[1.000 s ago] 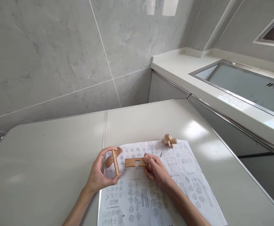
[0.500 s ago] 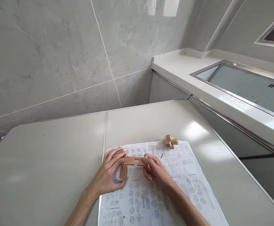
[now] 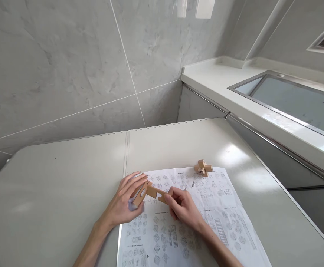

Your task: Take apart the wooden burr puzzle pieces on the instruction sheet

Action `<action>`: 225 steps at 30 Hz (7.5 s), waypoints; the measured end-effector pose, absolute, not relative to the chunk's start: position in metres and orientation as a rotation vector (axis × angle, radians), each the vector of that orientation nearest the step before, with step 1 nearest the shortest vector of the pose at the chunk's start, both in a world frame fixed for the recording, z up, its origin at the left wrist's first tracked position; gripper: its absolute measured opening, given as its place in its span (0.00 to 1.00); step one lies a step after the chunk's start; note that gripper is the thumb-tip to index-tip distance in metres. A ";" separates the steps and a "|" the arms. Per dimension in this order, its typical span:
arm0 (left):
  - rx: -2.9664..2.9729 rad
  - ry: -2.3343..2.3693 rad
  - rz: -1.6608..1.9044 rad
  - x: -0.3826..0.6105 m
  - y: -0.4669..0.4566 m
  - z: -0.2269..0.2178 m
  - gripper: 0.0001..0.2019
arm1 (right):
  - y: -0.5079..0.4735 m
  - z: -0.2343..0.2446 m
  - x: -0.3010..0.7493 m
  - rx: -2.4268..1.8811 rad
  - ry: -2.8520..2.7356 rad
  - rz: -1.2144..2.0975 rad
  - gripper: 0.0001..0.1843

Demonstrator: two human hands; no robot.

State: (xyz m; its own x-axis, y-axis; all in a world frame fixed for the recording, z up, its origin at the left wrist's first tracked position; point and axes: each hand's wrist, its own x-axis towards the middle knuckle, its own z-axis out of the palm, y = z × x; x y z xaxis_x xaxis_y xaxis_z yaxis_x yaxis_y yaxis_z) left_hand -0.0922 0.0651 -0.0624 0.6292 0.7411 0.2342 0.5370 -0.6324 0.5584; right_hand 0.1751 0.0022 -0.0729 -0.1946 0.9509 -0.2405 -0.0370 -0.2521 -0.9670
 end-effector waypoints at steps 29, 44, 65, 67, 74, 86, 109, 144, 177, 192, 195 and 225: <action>2.324 1.132 0.620 -0.095 0.068 -0.063 0.41 | -0.004 -0.091 0.159 -1.318 -1.727 1.045 0.27; 2.319 1.203 0.625 -0.092 0.069 -0.067 0.34 | -0.003 -0.085 0.162 -1.350 -1.725 1.099 0.26; 2.294 1.172 0.883 -0.070 0.043 -0.057 0.08 | 0.013 -0.072 0.180 -1.224 -0.763 1.516 0.21; 2.289 0.979 0.781 -0.059 0.031 -0.057 0.03 | 0.018 -0.074 0.188 -1.098 -0.559 1.563 0.23; 2.127 0.786 0.516 -0.039 0.015 -0.066 0.10 | 0.028 -0.080 0.218 -0.822 -0.231 1.448 0.19; 1.780 0.898 0.462 -0.042 0.030 -0.063 0.13 | 0.028 -0.080 0.223 -0.655 -0.048 1.467 0.09; 1.548 0.734 0.447 -0.052 0.037 -0.069 0.48 | 0.006 -0.082 0.185 -0.405 -1.203 2.468 0.26; 1.343 0.707 0.648 -0.053 0.037 -0.056 0.34 | 0.003 -0.065 0.173 -0.942 -1.578 1.754 0.22; 1.475 0.793 0.905 -0.043 0.030 -0.066 0.30 | -0.003 -0.083 0.165 -1.111 -1.477 1.482 0.12; 1.648 0.847 1.039 -0.047 0.032 -0.069 0.33 | -0.003 -0.082 0.165 -1.171 -1.593 1.344 0.11; 1.700 0.824 1.097 -0.048 0.033 -0.069 0.34 | -0.002 -0.087 0.166 -1.240 -1.662 1.204 0.09; 1.502 0.869 0.878 -0.046 0.029 -0.067 0.33 | 0.003 -0.071 0.175 -1.058 -1.688 0.883 0.09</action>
State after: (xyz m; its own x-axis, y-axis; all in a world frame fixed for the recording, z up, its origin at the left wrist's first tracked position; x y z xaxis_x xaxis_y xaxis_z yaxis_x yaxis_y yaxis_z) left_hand -0.0459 0.0289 -0.0674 0.4489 0.8916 0.0598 0.0512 -0.0924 0.9944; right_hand 0.1746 0.0032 -0.0711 -0.2011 0.9237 0.3262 0.2586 0.3712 -0.8918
